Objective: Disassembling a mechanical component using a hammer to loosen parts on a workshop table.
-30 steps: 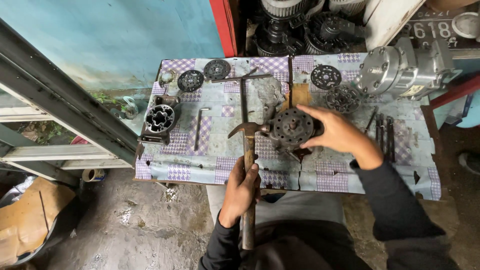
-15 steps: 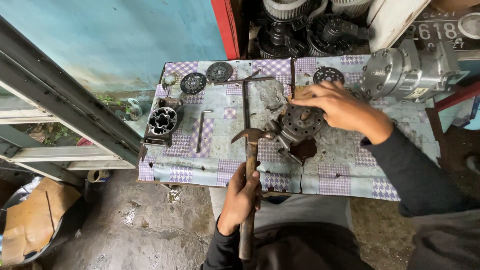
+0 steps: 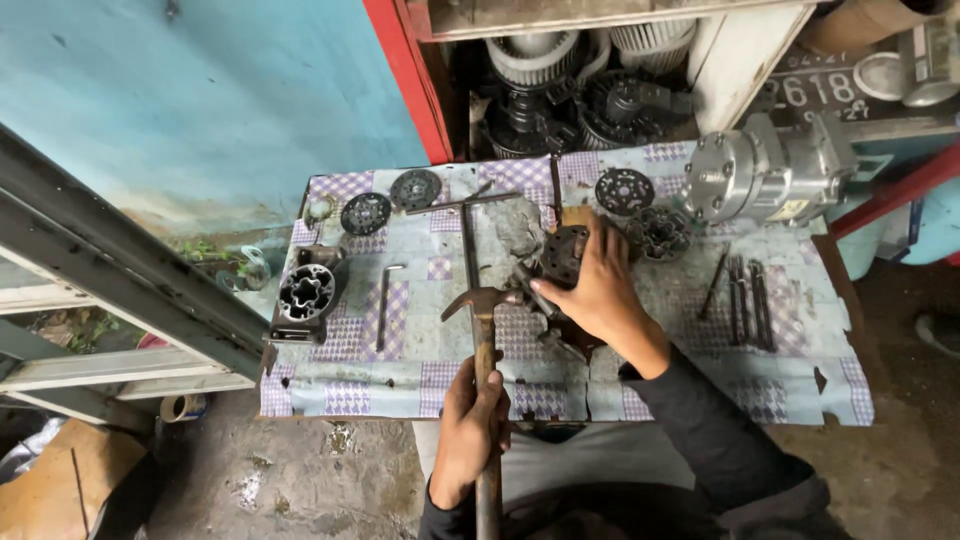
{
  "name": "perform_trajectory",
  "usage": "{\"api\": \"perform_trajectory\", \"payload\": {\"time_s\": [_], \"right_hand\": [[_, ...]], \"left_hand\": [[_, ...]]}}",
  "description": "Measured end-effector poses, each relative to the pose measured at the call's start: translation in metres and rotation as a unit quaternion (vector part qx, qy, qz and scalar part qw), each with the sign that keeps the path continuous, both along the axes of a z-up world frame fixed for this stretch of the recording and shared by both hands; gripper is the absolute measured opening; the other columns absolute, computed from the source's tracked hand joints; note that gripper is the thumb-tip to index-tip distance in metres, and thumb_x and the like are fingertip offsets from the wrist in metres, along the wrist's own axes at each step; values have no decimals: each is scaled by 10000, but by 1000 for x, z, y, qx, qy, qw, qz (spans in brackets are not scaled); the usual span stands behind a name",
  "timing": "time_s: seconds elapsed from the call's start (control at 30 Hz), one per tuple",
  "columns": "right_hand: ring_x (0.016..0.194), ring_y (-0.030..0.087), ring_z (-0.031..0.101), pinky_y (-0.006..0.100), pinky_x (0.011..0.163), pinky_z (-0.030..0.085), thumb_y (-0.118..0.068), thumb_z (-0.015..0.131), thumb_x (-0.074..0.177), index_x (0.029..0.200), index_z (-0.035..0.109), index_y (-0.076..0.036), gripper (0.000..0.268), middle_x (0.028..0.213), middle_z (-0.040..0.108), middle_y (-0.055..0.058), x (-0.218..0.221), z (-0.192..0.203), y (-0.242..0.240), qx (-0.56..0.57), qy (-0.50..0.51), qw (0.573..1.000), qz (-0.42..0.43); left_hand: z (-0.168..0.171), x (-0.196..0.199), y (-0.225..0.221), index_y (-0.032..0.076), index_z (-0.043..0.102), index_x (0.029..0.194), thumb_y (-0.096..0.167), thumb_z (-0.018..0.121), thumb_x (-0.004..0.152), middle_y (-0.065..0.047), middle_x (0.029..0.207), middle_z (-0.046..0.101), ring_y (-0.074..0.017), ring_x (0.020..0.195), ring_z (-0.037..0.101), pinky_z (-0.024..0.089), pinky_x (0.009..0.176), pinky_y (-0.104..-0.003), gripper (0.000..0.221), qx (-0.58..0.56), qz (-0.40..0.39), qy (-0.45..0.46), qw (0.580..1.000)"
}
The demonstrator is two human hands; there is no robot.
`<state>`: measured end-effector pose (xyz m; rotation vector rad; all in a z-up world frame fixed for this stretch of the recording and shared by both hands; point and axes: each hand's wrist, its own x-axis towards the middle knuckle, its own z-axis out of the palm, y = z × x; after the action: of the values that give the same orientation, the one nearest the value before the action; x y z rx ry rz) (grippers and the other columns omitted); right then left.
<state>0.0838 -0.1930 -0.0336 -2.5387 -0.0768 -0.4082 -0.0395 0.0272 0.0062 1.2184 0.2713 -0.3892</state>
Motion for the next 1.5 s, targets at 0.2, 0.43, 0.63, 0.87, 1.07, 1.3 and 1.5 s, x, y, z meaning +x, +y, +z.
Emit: {"api": "perform_trajectory", "payload": {"time_s": [0.2,0.43,0.63,0.87,1.07,1.3,1.5], "right_hand": [[1408,394,398,638,1155,305,-114,1009,464,1557,289,-123,1309,1572,390,200,22,42,-39,96,146,963,204],[1435,330,392,480,1195,292,36,925,488,1534,324,-120,1217,1612,349,138,23,45,-38,97,174,919,339],[1198,352,581,444,1062,449,-125,934,563,1399,408,-13,994,1347,558,189,8,20,-2,123,-65,976,168],[1284,421,475,613,1062,386,-119,920,535,1520,401,-89,1114,1443,447,202,14,26,-20,49,115,980,156],[1372,342,471,514,1133,348,4,880,480,1505,441,-224,1139,1558,444,96,31,39,-38,41,160,932,321],[1474,404,301,553,1186,267,-470,998,536,1508,356,11,1260,1597,329,223,17,21,-5,11,85,972,219],[1267,415,484,508,1053,392,-356,1007,523,1533,316,-33,1266,1459,436,194,4,18,16,-93,55,982,155]], "left_hand": [[-5,0,8,14,574,1317,145,524,1021,-49,642,494,-116,402,409,384,363,-264,327,-9,13,-33,999],[1,-1,-1,23,558,1304,135,514,1025,-52,685,505,-130,465,417,392,404,-284,304,-7,13,-23,1000],[5,10,-9,-10,528,1289,128,507,1035,-51,674,531,-127,452,455,430,405,-277,290,17,10,-69,997],[1,7,-2,27,563,1241,151,520,1028,-47,683,539,-126,477,446,424,408,-278,250,28,-5,-55,998],[-7,7,1,12,564,1282,137,528,1016,-58,670,527,-139,456,438,405,391,-292,296,2,-2,-48,999],[-5,11,-2,19,583,1333,133,557,993,-68,654,541,-152,454,459,410,387,-299,360,24,20,5,1000],[-38,21,-1,-3,586,1169,92,535,1022,-39,611,481,-117,462,377,281,398,-275,183,-28,56,-39,997]]}}
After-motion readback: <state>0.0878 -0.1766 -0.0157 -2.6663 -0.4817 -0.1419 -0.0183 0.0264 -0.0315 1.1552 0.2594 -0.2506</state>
